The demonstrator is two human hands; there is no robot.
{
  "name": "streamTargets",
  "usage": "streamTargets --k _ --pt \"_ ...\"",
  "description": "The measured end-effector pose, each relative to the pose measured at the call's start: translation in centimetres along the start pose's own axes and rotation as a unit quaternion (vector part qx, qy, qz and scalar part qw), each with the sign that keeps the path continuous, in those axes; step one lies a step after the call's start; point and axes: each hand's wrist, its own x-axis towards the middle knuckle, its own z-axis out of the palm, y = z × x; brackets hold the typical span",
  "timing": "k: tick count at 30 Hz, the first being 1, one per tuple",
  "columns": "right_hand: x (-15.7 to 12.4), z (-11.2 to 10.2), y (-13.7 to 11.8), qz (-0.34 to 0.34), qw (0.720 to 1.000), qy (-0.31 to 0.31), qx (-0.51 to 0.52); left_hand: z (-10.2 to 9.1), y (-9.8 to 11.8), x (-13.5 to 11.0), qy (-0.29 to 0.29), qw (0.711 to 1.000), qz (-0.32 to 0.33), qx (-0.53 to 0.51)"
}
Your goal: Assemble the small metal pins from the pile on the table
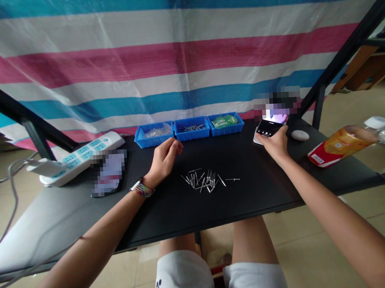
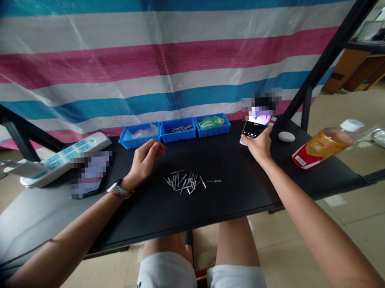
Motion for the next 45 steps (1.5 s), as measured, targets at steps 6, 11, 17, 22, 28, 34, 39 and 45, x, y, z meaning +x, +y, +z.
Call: streamTargets --k 6,11,17,22,28,34,39,45 --pt "1.2 0.7 -0.1 -0.025 0.999 -0.032 -0.004 0.0 0.1 0.0 -0.011 1.000 -0.005 0.006" --pt "1.5 1.1 -0.1 -0.048 0.998 -0.046 -0.001 -0.2 0.0 0.1 -0.048 0.995 0.023 0.087" --pt "1.4 1.1 -0.8 -0.048 0.996 -0.075 -0.005 0.1 -0.2 0.2 -0.146 0.973 0.070 0.163" --pt "0.3 0.5 -1.1 -0.124 0.992 -0.014 0.027 -0.2 0.4 0.5 -0.230 0.960 0.089 0.133" --pt "-5.4 -0.5 -7.4 -0.370 0.929 0.022 0.005 -0.9 0.7 0.8 -0.294 0.943 0.101 0.122" --pt "-11.4 4.3 -12.2 -0.482 0.801 -0.339 0.106 -0.1 0.5 0.6 -0.285 0.944 0.102 0.134" --pt "-12.5 7.7 -11.9 -0.358 0.786 -0.454 0.218 0.2 0.1 0.4 -0.246 0.961 0.079 0.099" --pt "-11.9 8.0 -11.2 -0.228 0.779 -0.489 0.318 0.0 -0.1 0.5 -0.182 0.980 0.027 0.072"
